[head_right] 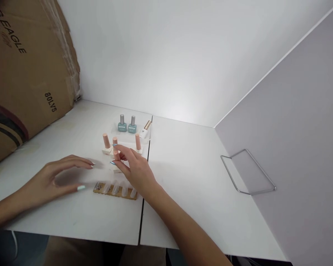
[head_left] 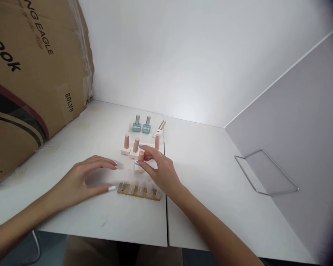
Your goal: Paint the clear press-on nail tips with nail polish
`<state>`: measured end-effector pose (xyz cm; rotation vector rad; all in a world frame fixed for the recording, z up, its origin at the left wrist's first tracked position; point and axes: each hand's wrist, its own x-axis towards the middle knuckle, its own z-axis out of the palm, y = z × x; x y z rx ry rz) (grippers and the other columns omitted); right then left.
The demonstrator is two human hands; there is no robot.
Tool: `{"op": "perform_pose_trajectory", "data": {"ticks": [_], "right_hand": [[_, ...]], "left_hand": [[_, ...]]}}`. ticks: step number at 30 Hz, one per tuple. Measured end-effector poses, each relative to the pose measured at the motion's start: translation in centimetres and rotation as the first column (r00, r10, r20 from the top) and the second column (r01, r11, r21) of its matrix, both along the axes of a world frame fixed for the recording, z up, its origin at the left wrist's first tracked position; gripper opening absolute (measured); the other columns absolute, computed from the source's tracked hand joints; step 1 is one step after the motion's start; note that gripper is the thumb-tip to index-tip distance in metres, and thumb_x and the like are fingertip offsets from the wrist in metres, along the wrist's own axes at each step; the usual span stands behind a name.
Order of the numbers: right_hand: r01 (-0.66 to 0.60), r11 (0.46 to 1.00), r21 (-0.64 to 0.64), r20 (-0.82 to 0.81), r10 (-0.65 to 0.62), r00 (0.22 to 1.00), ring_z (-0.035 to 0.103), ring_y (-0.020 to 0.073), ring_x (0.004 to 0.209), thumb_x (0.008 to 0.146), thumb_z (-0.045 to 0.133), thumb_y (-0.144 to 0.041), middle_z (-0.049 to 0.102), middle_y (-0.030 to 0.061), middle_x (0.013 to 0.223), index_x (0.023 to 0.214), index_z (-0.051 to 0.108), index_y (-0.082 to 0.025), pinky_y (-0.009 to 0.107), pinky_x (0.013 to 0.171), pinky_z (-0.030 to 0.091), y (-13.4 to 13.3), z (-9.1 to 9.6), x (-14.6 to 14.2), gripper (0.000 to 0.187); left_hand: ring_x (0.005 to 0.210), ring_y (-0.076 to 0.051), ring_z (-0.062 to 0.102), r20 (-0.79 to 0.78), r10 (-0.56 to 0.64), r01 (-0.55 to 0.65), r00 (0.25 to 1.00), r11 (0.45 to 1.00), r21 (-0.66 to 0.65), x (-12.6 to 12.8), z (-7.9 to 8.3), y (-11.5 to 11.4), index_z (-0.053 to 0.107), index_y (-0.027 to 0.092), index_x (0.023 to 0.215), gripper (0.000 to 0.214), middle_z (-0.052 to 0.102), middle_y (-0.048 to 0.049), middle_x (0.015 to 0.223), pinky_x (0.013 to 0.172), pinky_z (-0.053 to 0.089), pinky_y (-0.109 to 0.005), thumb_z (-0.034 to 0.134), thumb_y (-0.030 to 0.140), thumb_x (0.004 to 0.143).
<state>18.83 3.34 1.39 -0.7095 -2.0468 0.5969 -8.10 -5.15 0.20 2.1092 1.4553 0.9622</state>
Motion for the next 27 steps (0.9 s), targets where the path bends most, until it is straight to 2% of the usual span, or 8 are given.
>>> {"op": "perform_pose_trajectory", "data": {"ticks": [2,4,10,14,17,21,24,27], "right_hand": [[0.0,0.999,0.032,0.026,-0.001,1.0,0.076,0.017,0.085,0.104,0.06,-0.028,0.075,0.0005,0.091,0.123,0.067,-0.03,0.034,0.081,0.068,0.0,-0.1,0.1,0.02],[-0.002,0.998,0.061,0.052,-0.001,0.999,0.074,0.0169,0.083,0.105,0.058,-0.028,0.073,0.0004,0.088,0.122,0.067,-0.03,0.035,0.083,0.068,0.0,-0.2,0.2,0.02],[0.01,0.991,0.13,0.089,-0.022,0.996,0.072,0.0164,0.083,0.106,0.053,-0.027,0.072,0.0012,0.088,0.122,0.068,-0.029,0.035,0.087,0.068,0.1,-0.3,0.4,0.021],[0.07,0.986,0.151,0.07,-0.082,0.994,0.072,0.0171,0.079,0.105,0.054,-0.026,0.072,0.0024,0.089,0.119,0.068,-0.028,0.036,0.085,0.068,0.4,0.0,1.0,0.02],[0.12,0.982,0.147,0.049,-0.129,0.99,0.075,0.0189,0.079,0.103,0.055,-0.023,0.072,0.0029,0.085,0.117,0.068,-0.027,0.036,0.079,0.067,0.6,0.2,1.5,0.02],[0.166,0.976,0.143,0.042,-0.174,0.984,0.078,0.0221,0.086,0.102,0.056,-0.023,0.072,0.005,0.085,0.116,0.069,-0.027,0.03,0.067,0.063,0.9,0.0,2.0,0.019],[0.195,0.969,0.152,0.04,-0.204,0.978,0.075,0.0201,0.08,0.102,0.057,-0.024,0.073,0.0049,0.088,0.116,0.069,-0.027,0.03,0.067,0.062,1.1,-0.3,2.2,0.019],[0.223,0.961,0.161,0.036,-0.232,0.972,0.073,0.0183,0.076,0.101,0.059,-0.024,0.074,0.0049,0.091,0.117,0.068,-0.027,0.03,0.068,0.063,1.4,-0.4,2.5,0.018]], "left_hand": [[0.112,-0.03,0.073,-0.008,0.133,-0.133,0.991,0.991,-0.029,-0.5,0.8,0.9,0.075,0.034,0.114,0.04,0.079,-0.0039,0.123,0.104,0.058,-0.045,0.066,0.067,0.092],[0.113,-0.033,0.071,-0.031,0.216,-0.218,0.976,0.973,-0.079,-0.5,1.5,2.2,0.074,0.031,0.116,0.053,0.078,-0.007,0.123,0.102,0.058,-0.05,0.063,0.074,0.089],[0.125,-0.036,0.066,-0.073,0.155,-0.164,0.985,0.977,-0.138,1.2,2.1,6.0,0.064,0.026,0.137,0.074,0.068,-0.0131,0.146,0.107,0.054,-0.058,0.061,0.078,0.084],[0.124,-0.035,0.066,-0.101,0.078,-0.094,0.992,0.981,-0.168,2.5,2.3,7.4,0.068,0.027,0.128,0.063,0.072,-0.0096,0.141,0.106,0.054,-0.053,0.063,0.072,0.085],[0.124,-0.034,0.066,-0.121,0.071,-0.092,0.99,0.98,-0.178,2.8,2.5,7.7,0.072,0.027,0.117,0.049,0.075,-0.008,0.135,0.107,0.052,-0.05,0.061,0.064,0.089],[0.124,-0.035,0.067,-0.135,0.114,-0.138,0.984,0.974,-0.181,2.2,2.3,7.5,0.074,0.027,0.115,0.042,0.077,-0.008,0.132,0.106,0.051,-0.048,0.061,0.058,0.09],[0.118,-0.035,0.07,-0.123,0.114,-0.136,0.986,0.974,-0.181,1.5,2.4,6.8,0.075,0.025,0.11,0.042,0.079,-0.0082,0.126,0.101,0.054,-0.045,0.062,0.06,0.089],[0.113,-0.033,0.072,-0.105,0.064,-0.083,0.992,0.979,-0.185,1.1,2.7,5.6,0.074,0.025,0.1,0.037,0.08,-0.0071,0.12,0.096,0.057,-0.041,0.064,0.059,0.088]]}}
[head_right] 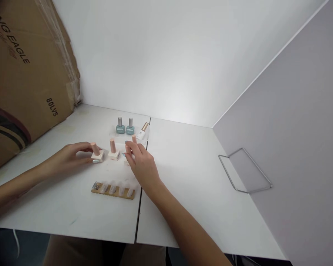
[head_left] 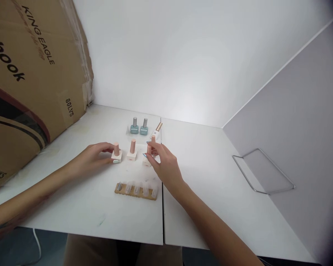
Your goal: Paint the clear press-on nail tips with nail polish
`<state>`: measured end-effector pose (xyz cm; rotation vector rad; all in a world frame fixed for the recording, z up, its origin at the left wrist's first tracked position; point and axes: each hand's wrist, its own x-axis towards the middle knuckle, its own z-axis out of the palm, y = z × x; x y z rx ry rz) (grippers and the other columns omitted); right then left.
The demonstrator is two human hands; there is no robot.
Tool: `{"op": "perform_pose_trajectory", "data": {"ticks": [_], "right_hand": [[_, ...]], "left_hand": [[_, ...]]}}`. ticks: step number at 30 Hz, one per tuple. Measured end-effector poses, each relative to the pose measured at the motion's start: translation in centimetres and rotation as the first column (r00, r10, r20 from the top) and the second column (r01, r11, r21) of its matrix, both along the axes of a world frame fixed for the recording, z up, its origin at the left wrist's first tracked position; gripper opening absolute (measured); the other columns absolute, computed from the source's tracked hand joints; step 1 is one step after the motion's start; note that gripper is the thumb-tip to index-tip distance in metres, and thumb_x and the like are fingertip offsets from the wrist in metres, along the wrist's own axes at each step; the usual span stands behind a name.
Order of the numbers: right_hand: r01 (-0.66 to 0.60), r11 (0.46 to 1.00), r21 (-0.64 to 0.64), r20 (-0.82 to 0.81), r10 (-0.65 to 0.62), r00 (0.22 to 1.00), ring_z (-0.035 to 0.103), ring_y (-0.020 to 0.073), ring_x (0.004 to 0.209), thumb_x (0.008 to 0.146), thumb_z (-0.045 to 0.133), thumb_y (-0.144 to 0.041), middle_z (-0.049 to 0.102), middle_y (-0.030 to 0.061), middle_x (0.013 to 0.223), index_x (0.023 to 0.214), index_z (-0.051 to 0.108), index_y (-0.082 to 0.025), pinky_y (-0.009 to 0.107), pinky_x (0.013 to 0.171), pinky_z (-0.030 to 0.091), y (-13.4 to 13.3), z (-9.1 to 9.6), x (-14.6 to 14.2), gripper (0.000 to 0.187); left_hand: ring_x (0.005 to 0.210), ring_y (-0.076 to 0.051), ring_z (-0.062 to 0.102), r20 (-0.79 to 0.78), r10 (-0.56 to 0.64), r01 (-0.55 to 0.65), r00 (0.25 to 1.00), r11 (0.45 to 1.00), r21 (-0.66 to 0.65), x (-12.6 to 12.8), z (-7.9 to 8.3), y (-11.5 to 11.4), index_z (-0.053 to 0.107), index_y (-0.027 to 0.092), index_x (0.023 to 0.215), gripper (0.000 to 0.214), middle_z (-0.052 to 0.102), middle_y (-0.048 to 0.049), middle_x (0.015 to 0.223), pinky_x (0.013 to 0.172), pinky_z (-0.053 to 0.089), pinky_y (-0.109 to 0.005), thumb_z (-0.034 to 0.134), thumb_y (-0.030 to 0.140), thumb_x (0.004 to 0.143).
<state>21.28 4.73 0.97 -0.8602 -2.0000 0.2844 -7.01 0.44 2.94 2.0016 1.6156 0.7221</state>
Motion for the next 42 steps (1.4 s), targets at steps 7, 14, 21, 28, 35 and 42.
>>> {"op": "perform_pose_trajectory", "data": {"ticks": [7,14,21,28,35,42], "right_hand": [[0.005,0.998,0.058,-0.007,-0.005,1.0,0.075,0.0194,0.079,0.099,0.06,-0.02,0.077,0.0055,0.096,0.124,0.067,-0.025,0.033,0.069,0.065,0.2,0.2,0.2,0.026],[0.007,0.96,0.28,-0.058,0.009,0.998,0.076,0.0222,0.094,0.099,0.061,-0.019,0.078,0.0078,0.104,0.125,0.065,-0.027,0.038,0.081,0.066,-0.5,1.0,0.1,0.027],[0.01,0.917,0.4,-0.011,-0.006,1.0,0.075,0.0214,0.091,0.1,0.062,-0.015,0.079,0.0083,0.105,0.118,0.067,-0.026,0.038,0.078,0.064,-0.6,1.3,-0.1,0.022],[0.077,0.904,0.421,-0.04,-0.067,0.997,0.072,0.0196,0.085,0.097,0.063,-0.008,0.076,0.0087,0.099,0.109,0.068,-0.024,0.034,0.072,0.064,0.3,1.0,0.0,0.021],[0.006,0.893,0.451,-0.077,0.032,0.997,0.073,0.0166,0.079,0.099,0.065,-0.014,0.076,0.0029,0.093,0.12,0.064,-0.028,0.031,0.07,0.066,-0.5,1.3,-0.5,0.026],[-0.181,0.977,0.113,-0.096,0.192,0.977,0.059,0.0102,0.057,0.098,0.071,-0.02,0.066,-0.0054,0.068,0.098,0.067,-0.025,0.025,0.059,0.06,-1.7,1.3,-1.3,0.007]], "left_hand": [[0.107,-0.03,0.074,0.039,-0.144,0.145,0.989,0.989,-0.019,2.2,0.2,-1.6,0.076,0.027,0.1,0.028,0.08,-0.0052,0.117,0.096,0.058,-0.041,0.067,0.051,0.088],[0.107,-0.03,0.074,0.061,-0.161,0.163,0.985,0.986,-0.027,5.3,0.5,-0.5,0.075,0.027,0.099,0.022,0.08,-0.005,0.112,0.096,0.058,-0.044,0.062,0.04,0.087],[0.109,-0.031,0.073,0.045,-0.144,0.145,0.988,0.989,-0.005,6.1,0.5,0.6,0.072,0.026,0.102,0.023,0.079,-0.0067,0.117,0.098,0.057,-0.046,0.059,0.035,0.085],[0.106,-0.029,0.075,0.07,-0.164,0.161,0.984,0.985,0.058,5.6,-0.4,1.4,0.073,0.027,0.098,0.018,0.08,-0.0048,0.112,0.095,0.06,-0.045,0.063,0.038,0.087],[0.103,-0.023,0.077,0.107,-0.237,0.21,0.966,0.953,0.22,5.1,-0.9,0.7,0.076,0.03,0.116,0.024,0.079,-0.0032,0.114,0.094,0.061,-0.039,0.069,0.039,0.095],[0.093,-0.018,0.078,0.06,-0.269,0.213,0.961,0.865,0.455,4.9,-0.8,-0.1,0.075,0.026,0.118,0.024,0.08,-0.0029,0.107,0.084,0.064,-0.031,0.073,0.027,0.095]]}}
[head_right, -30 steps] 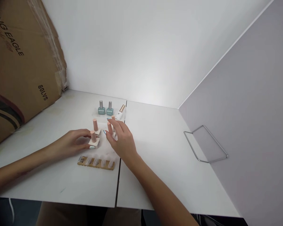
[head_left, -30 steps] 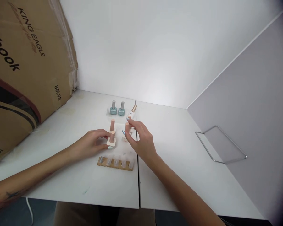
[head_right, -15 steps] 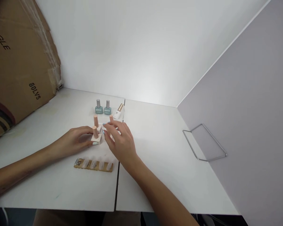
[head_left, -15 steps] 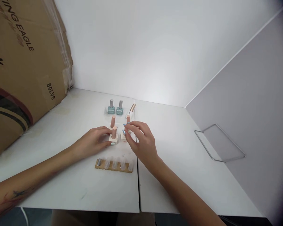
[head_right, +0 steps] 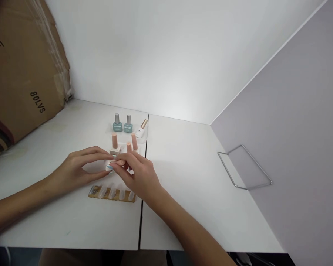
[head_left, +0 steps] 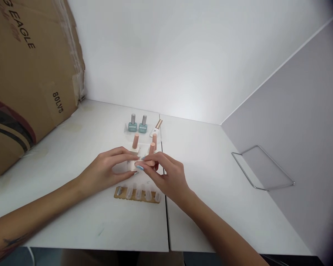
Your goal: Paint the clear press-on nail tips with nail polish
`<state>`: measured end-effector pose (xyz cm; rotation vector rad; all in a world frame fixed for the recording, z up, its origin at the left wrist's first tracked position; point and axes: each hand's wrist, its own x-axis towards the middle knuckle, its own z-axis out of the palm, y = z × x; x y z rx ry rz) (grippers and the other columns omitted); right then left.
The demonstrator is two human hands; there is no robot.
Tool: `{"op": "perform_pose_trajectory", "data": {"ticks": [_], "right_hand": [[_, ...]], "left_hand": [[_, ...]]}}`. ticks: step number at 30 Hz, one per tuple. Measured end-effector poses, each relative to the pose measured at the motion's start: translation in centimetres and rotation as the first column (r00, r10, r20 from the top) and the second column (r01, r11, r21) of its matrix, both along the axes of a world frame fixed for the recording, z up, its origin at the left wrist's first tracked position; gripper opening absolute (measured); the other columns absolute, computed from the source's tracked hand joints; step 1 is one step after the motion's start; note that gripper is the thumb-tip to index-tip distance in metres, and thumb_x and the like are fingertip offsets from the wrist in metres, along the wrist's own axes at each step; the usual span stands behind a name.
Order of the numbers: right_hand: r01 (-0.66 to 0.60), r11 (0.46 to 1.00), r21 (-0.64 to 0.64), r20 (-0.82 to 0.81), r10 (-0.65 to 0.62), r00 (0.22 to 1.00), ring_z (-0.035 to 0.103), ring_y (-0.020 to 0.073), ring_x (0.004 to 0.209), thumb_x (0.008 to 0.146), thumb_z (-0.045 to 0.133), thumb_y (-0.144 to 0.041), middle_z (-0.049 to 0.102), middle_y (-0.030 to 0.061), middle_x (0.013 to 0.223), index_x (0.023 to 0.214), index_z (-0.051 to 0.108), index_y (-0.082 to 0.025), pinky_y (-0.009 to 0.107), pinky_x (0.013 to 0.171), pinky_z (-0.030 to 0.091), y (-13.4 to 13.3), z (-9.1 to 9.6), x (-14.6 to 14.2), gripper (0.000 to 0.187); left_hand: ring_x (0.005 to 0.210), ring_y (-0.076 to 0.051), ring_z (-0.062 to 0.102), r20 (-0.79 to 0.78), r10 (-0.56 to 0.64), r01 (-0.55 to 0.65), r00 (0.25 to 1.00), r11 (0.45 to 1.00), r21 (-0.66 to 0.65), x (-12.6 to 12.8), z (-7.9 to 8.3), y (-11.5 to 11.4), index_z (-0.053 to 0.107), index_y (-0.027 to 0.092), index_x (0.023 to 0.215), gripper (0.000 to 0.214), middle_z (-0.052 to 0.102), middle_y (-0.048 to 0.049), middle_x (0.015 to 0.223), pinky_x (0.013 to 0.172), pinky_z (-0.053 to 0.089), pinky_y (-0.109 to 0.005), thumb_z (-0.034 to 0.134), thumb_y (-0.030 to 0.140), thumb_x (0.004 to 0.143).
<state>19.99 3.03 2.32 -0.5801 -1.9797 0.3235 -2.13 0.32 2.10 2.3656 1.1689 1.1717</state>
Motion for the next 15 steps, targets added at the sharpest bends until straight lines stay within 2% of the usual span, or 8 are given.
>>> {"op": "perform_pose_trajectory", "data": {"ticks": [2,4,9,11,12,15], "right_hand": [[-0.027,0.999,-0.046,0.029,0.028,0.999,0.059,0.0107,0.059,0.099,0.067,-0.015,0.067,-0.0047,0.067,0.096,0.067,-0.024,0.024,0.057,0.058,0.0,0.3,0.3,0.01],[-0.07,0.995,-0.077,0.049,0.074,0.996,0.061,0.0105,0.061,0.1,0.062,-0.01,0.074,-0.0027,0.075,0.095,0.065,-0.024,0.024,0.058,0.058,0.1,0.7,0.7,0.015],[-0.187,0.981,-0.042,0.056,0.189,0.98,0.074,0.0138,0.081,0.1,0.049,-0.001,0.082,-0.0003,0.092,0.107,0.066,-0.028,0.032,0.07,0.064,0.3,1.8,1.3,0.032],[-0.192,0.979,-0.066,0.076,0.196,0.978,0.073,0.0158,0.083,0.099,0.054,-0.004,0.083,-0.0008,0.094,0.116,0.063,-0.029,0.036,0.073,0.065,0.3,1.9,1.2,0.031],[-0.172,0.981,-0.095,0.068,0.178,0.982,0.072,0.017,0.081,0.097,0.061,-0.009,0.084,-0.0008,0.091,0.116,0.061,-0.028,0.036,0.073,0.065,0.2,2.0,1.2,0.027],[-0.069,0.967,-0.243,0.029,0.079,0.996,0.067,0.0148,0.068,0.097,0.07,-0.017,0.084,-0.001,0.085,0.1,0.06,-0.027,0.032,0.066,0.063,0.1,1.8,1.1,0.014]], "left_hand": [[0.09,-0.018,0.079,0.016,0.02,-0.021,1.0,0.999,0.04,-0.3,-0.1,-0.1,0.074,0.025,0.122,0.029,0.082,-0.0023,0.106,0.083,0.066,-0.03,0.076,0.028,0.093],[0.087,-0.017,0.08,0.051,0.023,-0.025,0.998,0.999,0.047,-0.6,-0.3,-0.2,0.071,0.027,0.127,0.035,0.084,-0.0016,0.109,0.083,0.067,-0.029,0.078,0.033,0.093],[0.084,-0.015,0.081,0.07,-0.012,0.009,0.998,0.999,0.034,-1.0,0.2,-0.3,0.07,0.028,0.127,0.034,0.084,-0.0008,0.113,0.083,0.068,-0.027,0.076,0.034,0.094],[0.082,-0.016,0.081,0.063,0.006,-0.007,0.998,1.0,0.02,-0.9,0.5,-0.3,0.07,0.028,0.127,0.034,0.085,-0.0006,0.107,0.082,0.068,-0.027,0.076,0.034,0.094],[0.082,-0.016,0.08,0.061,0.011,-0.012,0.998,1.0,0.016,-0.9,0.6,-0.3,0.07,0.027,0.127,0.035,0.085,-0.0005,0.105,0.081,0.068,-0.028,0.077,0.034,0.093],[0.079,-0.016,0.079,0.05,0.026,-0.027,0.998,0.999,0.024,-0.7,0.7,-0.3,0.071,0.027,0.125,0.036,0.085,-0.0001,0.101,0.08,0.067,-0.028,0.079,0.037,0.092]]}}
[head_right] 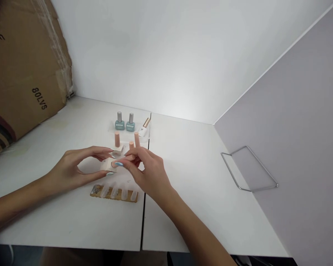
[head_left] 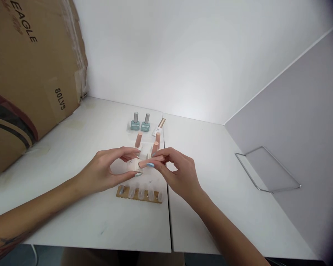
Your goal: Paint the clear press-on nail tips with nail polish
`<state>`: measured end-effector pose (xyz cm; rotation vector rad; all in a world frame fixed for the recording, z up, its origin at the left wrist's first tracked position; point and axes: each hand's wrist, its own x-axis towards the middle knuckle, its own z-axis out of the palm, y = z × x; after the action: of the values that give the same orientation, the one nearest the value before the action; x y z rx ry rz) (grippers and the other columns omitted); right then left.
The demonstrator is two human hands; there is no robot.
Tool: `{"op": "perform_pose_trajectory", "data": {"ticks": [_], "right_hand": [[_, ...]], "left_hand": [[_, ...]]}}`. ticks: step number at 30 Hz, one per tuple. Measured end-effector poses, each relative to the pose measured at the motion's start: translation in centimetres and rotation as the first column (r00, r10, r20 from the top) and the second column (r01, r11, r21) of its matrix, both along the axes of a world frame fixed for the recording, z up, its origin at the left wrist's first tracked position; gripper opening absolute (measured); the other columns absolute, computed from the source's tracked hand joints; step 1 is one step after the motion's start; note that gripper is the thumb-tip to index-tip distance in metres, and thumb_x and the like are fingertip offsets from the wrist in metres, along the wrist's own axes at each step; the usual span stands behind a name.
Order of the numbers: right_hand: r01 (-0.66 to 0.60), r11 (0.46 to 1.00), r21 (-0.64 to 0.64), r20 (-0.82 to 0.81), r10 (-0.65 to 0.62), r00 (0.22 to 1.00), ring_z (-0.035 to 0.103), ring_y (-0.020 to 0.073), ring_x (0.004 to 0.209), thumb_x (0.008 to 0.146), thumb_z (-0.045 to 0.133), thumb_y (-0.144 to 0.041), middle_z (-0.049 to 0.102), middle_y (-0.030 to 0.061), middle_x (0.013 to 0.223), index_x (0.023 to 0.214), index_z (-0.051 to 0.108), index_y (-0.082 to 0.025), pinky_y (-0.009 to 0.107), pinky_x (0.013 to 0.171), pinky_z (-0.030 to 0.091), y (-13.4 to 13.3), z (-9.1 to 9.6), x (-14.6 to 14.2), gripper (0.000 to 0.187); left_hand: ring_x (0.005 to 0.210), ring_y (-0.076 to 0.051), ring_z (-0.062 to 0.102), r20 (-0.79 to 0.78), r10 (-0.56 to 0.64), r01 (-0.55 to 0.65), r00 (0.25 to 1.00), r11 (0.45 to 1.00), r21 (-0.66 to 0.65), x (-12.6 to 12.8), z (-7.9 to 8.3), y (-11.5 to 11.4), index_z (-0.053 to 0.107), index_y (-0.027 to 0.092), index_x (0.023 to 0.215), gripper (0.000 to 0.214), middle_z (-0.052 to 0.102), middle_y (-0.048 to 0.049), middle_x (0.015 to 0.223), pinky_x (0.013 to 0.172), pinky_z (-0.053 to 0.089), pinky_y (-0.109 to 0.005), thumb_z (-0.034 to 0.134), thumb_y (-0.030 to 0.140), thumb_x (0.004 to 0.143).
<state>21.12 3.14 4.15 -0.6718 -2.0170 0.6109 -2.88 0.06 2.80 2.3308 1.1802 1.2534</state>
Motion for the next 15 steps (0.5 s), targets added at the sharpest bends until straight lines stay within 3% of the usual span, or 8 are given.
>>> {"op": "perform_pose_trajectory", "data": {"ticks": [2,5,7,9,10,12,15], "right_hand": [[-0.031,0.999,-0.014,0.011,0.031,0.999,0.069,0.014,0.072,0.101,0.06,-0.012,0.084,-0.0004,0.09,0.098,0.062,-0.027,0.033,0.071,0.063,0.07,-0.14,0.07,0.016],[-0.113,0.994,-0.006,0.023,0.113,0.993,0.075,0.0199,0.103,0.098,0.061,-0.009,0.085,0.001,0.098,0.119,0.06,-0.028,0.041,0.088,0.064,0.23,-0.31,0.2,0.029],[-0.068,0.991,-0.119,-0.008,0.067,0.998,0.076,0.0205,0.1,0.096,0.069,-0.016,0.086,0.0005,0.095,0.114,0.06,-0.028,0.04,0.084,0.065,0.28,-0.33,0.28,0.023],[-0.041,0.98,-0.193,-0.021,0.038,0.999,0.076,0.0172,0.084,0.099,0.066,-0.019,0.086,-0.0005,0.092,0.099,0.061,-0.028,0.036,0.077,0.065,0.32,-0.28,0.38,0.011],[-0.05,0.983,-0.177,-0.014,0.048,0.999,0.074,0.0156,0.08,0.101,0.06,-0.016,0.086,-0.0007,0.093,0.095,0.061,-0.028,0.036,0.077,0.064,0.35,-0.24,0.45,0.013],[-0.102,0.991,-0.085,0.014,0.104,0.995,0.075,0.0165,0.089,0.101,0.053,-0.01,0.086,0.0001,0.099,0.105,0.062,-0.029,0.04,0.087,0.064,0.41,-0.18,0.57,0.021],[-0.113,0.992,-0.058,-0.001,0.113,0.994,0.076,0.0205,0.101,0.097,0.065,-0.014,0.086,0.0015,0.099,0.12,0.059,-0.029,0.044,0.091,0.065,0.48,-0.28,0.54,0.028]], "left_hand": [[0.078,-0.016,0.079,-0.01,0.011,-0.011,1.0,1.0,0.002,0.04,-0.07,0.01,0.071,0.027,0.123,0.034,0.084,-0.0004,0.102,0.079,0.067,-0.027,0.079,0.038,0.092],[0.081,-0.017,0.08,-0.018,0.026,-0.026,0.999,1.0,-0.011,0.01,-0.24,0.02,0.071,0.026,0.123,0.034,0.084,-0.0006,0.101,0.08,0.067,-0.028,0.078,0.04,0.092],[0.082,-0.017,0.08,-0.025,0.042,-0.042,0.999,0.999,-0.012,-0.04,-0.32,0.01,0.071,0.026,0.123,0.035,0.084,-0.0004,0.1,0.082,0.067,-0.028,0.078,0.041,0.092],[0.081,-0.017,0.079,-0.036,0.056,-0.057,0.998,0.998,-0.009,-0.07,-0.34,0.01,0.07,0.026,0.122,0.035,0.084,-0.0004,0.099,0.081,0.066,-0.028,0.079,0.041,0.092],[0.08,-0.017,0.079,-0.038,0.059,-0.059,0.998,0.998,-0.007,-0.08,-0.32,0.02,0.07,0.026,0.122,0.035,0.084,-0.0004,0.098,0.08,0.066,-0.028,0.078,0.041,0.092],[0.08,-0.017,0.079,-0.038,0.06,-0.06,0.997,0.998,-0.011,-0.07,-0.25,0.04,0.07,0.026,0.122,0.035,0.084,-0.0006,0.098,0.079,0.066,-0.028,0.077,0.042,0.092],[0.082,-0.018,0.079,-0.037,0.063,-0.064,0.997,0.997,-0.031,-0.01,-0.19,0.07,0.07,0.026,0.123,0.035,0.084,-0.001,0.098,0.081,0.067,-0.03,0.076,0.044,0.093]]}}
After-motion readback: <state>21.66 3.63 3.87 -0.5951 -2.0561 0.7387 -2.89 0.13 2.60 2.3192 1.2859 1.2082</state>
